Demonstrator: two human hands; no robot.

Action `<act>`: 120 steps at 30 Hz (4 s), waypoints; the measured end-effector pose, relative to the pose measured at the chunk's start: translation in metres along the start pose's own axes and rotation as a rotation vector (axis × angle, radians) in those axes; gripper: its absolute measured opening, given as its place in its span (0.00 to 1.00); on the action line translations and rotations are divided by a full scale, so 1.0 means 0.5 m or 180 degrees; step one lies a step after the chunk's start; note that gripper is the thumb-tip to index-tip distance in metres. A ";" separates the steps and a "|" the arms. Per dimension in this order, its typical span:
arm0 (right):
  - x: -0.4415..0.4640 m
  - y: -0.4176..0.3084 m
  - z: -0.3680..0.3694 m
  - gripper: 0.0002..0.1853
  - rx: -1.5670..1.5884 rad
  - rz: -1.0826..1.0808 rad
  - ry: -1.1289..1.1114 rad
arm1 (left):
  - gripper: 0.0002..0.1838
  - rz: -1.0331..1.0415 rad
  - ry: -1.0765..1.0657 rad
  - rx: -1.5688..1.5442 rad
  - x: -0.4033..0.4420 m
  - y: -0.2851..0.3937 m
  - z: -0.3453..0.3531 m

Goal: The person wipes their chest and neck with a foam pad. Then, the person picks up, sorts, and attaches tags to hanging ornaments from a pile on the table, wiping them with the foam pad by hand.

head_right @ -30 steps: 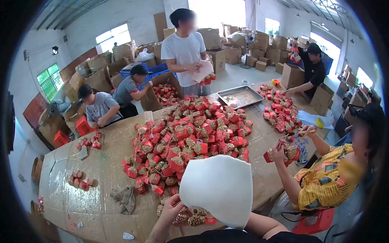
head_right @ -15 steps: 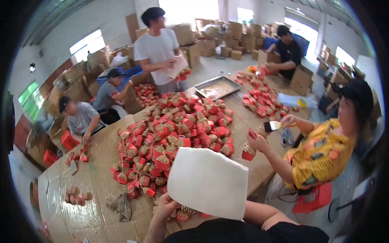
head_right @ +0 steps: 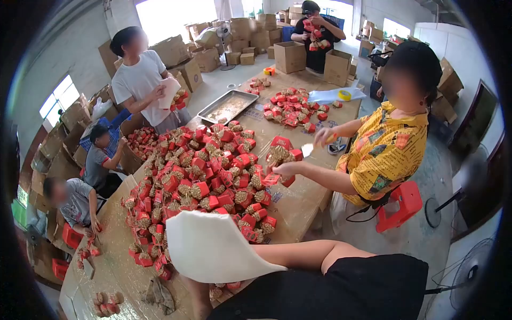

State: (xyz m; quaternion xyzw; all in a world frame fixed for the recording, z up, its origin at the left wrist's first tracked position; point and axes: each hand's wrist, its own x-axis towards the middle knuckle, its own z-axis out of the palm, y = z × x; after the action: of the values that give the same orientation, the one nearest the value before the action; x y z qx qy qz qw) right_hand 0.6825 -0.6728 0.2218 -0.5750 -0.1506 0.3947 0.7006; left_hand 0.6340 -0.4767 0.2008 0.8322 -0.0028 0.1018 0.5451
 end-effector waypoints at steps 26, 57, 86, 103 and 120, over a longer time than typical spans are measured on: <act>0.047 0.007 0.108 0.21 0.0976 -0.0022 0.0468 | 0.21 -0.0879 0.0307 -0.2846 -0.056 0.011 -0.011; 0.008 -0.013 0.143 0.54 -0.3271 -0.1153 0.0753 | 0.10 0.0188 0.0759 -0.0636 -0.086 -0.011 -0.028; 0.004 -0.208 -0.035 0.56 -0.0731 -0.1472 -0.0170 | 0.18 -0.0187 -0.0006 -0.0980 0.035 0.064 0.085; 0.004 -0.307 -0.152 0.44 0.0456 -0.1434 0.0093 | 0.11 -0.0297 -0.1735 -0.1160 0.122 0.085 -0.193; 0.039 -0.283 -0.026 0.44 -0.0284 -0.1089 0.0119 | 0.12 0.1009 -0.0075 -0.0076 0.189 0.409 -0.338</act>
State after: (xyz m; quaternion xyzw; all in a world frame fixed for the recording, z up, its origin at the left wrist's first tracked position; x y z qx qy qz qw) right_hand 0.7574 -0.6713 0.3443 -0.5787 -0.2506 0.2519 0.7341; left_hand 0.6747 -0.3961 0.4678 0.8159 -0.1417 0.1767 0.5320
